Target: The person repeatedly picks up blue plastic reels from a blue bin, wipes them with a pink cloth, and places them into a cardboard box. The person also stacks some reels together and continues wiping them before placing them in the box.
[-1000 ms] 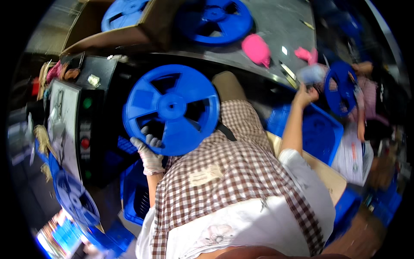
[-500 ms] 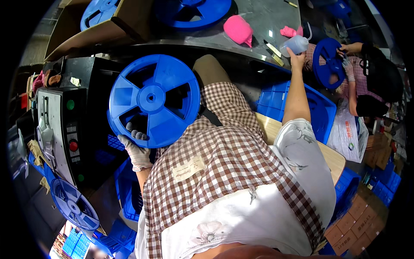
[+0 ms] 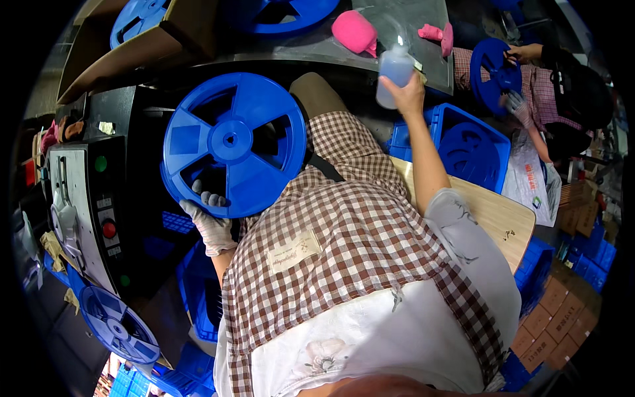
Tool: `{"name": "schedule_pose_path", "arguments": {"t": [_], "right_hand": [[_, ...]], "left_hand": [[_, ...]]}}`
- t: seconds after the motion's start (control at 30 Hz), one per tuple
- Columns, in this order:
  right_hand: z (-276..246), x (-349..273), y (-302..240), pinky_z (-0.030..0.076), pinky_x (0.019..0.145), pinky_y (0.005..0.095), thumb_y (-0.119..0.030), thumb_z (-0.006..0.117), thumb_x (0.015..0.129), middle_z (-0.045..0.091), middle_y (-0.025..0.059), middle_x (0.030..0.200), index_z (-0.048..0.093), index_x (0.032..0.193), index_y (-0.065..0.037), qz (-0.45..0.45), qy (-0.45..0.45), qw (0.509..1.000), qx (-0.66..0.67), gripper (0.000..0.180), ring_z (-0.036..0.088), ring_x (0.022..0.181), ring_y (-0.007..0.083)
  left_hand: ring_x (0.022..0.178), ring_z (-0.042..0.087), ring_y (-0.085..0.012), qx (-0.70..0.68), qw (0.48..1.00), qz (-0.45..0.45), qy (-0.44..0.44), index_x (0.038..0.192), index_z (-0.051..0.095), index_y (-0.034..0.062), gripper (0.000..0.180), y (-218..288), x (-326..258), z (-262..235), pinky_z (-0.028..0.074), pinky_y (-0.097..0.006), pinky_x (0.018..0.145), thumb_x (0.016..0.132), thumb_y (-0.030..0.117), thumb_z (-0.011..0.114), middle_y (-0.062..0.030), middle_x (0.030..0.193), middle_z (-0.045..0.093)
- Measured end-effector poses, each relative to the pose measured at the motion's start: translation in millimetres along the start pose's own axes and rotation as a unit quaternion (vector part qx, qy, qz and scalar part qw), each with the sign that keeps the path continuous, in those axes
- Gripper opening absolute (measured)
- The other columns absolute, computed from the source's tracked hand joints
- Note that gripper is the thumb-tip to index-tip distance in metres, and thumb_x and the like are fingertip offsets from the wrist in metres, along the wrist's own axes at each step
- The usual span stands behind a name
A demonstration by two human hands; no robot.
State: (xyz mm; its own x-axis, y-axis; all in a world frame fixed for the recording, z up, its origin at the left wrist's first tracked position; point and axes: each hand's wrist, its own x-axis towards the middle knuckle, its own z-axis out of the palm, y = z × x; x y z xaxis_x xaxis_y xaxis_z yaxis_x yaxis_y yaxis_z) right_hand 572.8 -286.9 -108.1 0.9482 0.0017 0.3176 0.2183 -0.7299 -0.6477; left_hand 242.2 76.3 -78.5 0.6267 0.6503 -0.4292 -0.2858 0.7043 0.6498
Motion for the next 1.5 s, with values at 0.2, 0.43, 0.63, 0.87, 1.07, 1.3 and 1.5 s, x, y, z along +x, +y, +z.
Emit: {"name": "schedule_pose_path", "arguments": {"t": [0.2, 0.43, 0.63, 0.87, 1.07, 1.3, 1.5], "right_hand": [[35, -16, -11, 0.048, 0.081, 0.0490, -0.055, 0.075, 0.063, 0.054, 0.0222, 0.113, 0.047, 0.115, -0.003, 0.060, -0.058, 0.991, -0.101, 0.079, 0.056, 0.102, 0.0401], [36, 5, -27, 0.048, 0.081, 0.0508, -0.054, 0.074, 0.065, 0.054, 0.0196, 0.112, 0.047, 0.115, -0.005, 0.081, -0.082, 0.980, -0.162, 0.075, 0.057, 0.102, 0.0384], [19, -5, -9, 0.046, 0.083, 0.0526, -0.053, 0.074, 0.066, 0.053, 0.0198, 0.116, 0.046, 0.118, -0.006, 0.087, -0.065, 0.979, -0.171, 0.075, 0.056, 0.105, 0.0386], [3, -29, -11, 0.047, 0.080, 0.0513, -0.051, 0.074, 0.067, 0.054, 0.0183, 0.115, 0.046, 0.120, -0.008, 0.083, -0.087, 0.977, -0.174, 0.074, 0.056, 0.103, 0.0393], [31, -8, -30, 0.046, 0.084, 0.0512, -0.052, 0.075, 0.066, 0.053, 0.0197, 0.117, 0.046, 0.121, -0.007, 0.078, -0.104, 0.978, -0.164, 0.076, 0.054, 0.108, 0.0392], [-11, 30, 28, 0.045, 0.088, 0.0460, -0.053, 0.080, 0.059, 0.061, 0.0251, 0.108, 0.053, 0.112, 0.004, 0.124, 0.080, 0.989, -0.034, 0.082, 0.058, 0.101, 0.0404], [-28, 98, 102, 0.043, 0.093, 0.0423, -0.039, 0.085, 0.057, 0.061, 0.0229, 0.112, 0.054, 0.116, 0.001, 0.091, 0.218, 0.972, -0.008, 0.077, 0.058, 0.107, 0.0366]], "left_hand": [[0.059, 0.043, -0.0067, 0.014, 1.000, -0.006, -0.012, 0.121, 0.049, 0.0062, 0.062, 7, -11, 12, 0.041, -0.019, 0.058, 0.085, 0.057, 0.055, 0.0044, 0.068, 0.041], [0.058, 0.041, -0.0067, -0.023, 1.000, 0.001, -0.015, 0.124, 0.047, 0.0043, 0.069, -2, -6, -13, 0.041, -0.018, 0.059, 0.083, 0.058, 0.058, 0.0046, 0.068, 0.039], [0.056, 0.039, -0.0062, -0.011, 1.000, 0.004, -0.010, 0.127, 0.045, 0.0031, 0.072, -3, -1, -11, 0.040, -0.019, 0.056, 0.082, 0.058, 0.059, 0.0049, 0.067, 0.037], [0.055, 0.038, -0.0061, 0.000, 1.000, -0.008, 0.021, 0.122, 0.047, 0.0040, 0.070, -1, -3, 2, 0.039, -0.018, 0.055, 0.080, 0.058, 0.061, 0.0050, 0.065, 0.036], [0.055, 0.039, -0.0065, 0.009, 1.000, -0.008, 0.011, 0.122, 0.048, 0.0038, 0.072, -1, -1, 5, 0.039, -0.018, 0.055, 0.078, 0.059, 0.062, 0.0049, 0.065, 0.036], [0.056, 0.042, -0.0066, 0.025, 0.999, 0.017, 0.013, 0.126, 0.044, 0.0017, 0.078, -2, -7, 1, 0.040, -0.019, 0.056, 0.079, 0.062, 0.059, 0.0048, 0.065, 0.040], [0.064, 0.054, -0.0152, -0.020, 1.000, -0.007, -0.017, 0.120, 0.050, 0.0055, 0.070, 3, 4, -17, 0.049, -0.026, 0.060, 0.081, 0.063, 0.054, -0.0018, 0.075, 0.054]]}}
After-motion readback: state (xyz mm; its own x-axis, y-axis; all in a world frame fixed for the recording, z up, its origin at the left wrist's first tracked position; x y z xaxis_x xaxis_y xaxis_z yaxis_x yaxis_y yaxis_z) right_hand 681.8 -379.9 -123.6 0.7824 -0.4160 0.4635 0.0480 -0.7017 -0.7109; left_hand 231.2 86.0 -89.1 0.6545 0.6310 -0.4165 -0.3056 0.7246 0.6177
